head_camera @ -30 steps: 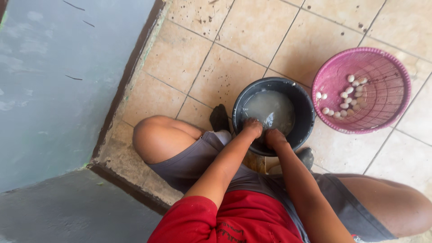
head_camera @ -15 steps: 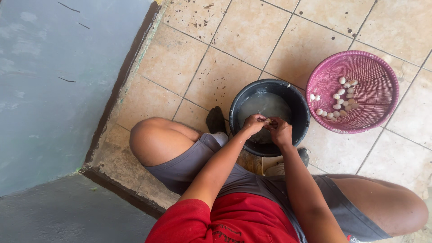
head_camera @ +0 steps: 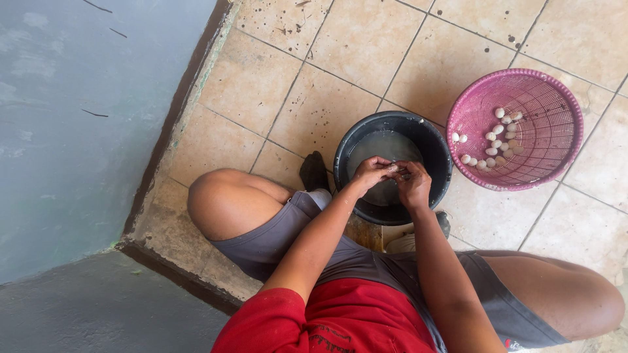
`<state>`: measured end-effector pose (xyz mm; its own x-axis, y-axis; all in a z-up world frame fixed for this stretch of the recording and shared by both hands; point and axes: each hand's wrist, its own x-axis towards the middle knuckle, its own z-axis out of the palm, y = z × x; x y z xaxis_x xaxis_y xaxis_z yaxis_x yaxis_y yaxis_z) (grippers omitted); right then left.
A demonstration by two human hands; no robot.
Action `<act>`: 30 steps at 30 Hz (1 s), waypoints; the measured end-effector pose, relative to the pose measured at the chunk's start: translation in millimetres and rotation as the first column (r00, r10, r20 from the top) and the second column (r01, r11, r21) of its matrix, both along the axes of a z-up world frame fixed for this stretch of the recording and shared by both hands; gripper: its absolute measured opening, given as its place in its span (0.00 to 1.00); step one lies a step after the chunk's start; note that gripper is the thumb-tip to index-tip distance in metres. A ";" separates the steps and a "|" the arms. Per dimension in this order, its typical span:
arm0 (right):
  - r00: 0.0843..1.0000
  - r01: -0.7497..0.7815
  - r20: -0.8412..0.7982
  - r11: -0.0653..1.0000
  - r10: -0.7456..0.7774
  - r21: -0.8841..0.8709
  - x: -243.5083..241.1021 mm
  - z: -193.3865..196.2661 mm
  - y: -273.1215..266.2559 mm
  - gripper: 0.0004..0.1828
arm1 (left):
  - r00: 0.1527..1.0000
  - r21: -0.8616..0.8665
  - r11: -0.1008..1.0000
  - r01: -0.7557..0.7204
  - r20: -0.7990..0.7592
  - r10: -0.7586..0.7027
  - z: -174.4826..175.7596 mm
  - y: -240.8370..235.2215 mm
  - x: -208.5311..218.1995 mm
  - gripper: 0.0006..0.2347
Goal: The person sits on the floor and peels hard-boiled eggs by hand. They dip each egg into a black basin of water, rub off the shell, and place the peeled egg into a pink basket.
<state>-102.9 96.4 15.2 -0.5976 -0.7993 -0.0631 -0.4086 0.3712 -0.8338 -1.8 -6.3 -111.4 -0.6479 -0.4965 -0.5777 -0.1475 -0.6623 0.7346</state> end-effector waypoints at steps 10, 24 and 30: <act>0.996 0.086 0.007 0.993 -0.086 -0.081 -0.6 19.0 -2.6 0.07 | 0.955 -0.034 0.972 -0.231 -0.199 0.220 7.0 3.4 -11.3 0.13; 0.983 0.167 0.106 0.968 -0.149 -0.190 -3.1 20.6 -5.0 0.06 | 0.984 0.123 0.988 -0.097 -0.136 0.114 75.4 4.5 -5.3 0.16; 0.994 0.008 -0.108 0.977 -0.032 -0.213 -4.4 30.7 -1.5 0.04 | 0.991 0.040 0.996 -0.077 -0.103 0.081 73.7 -2.1 0.0 0.16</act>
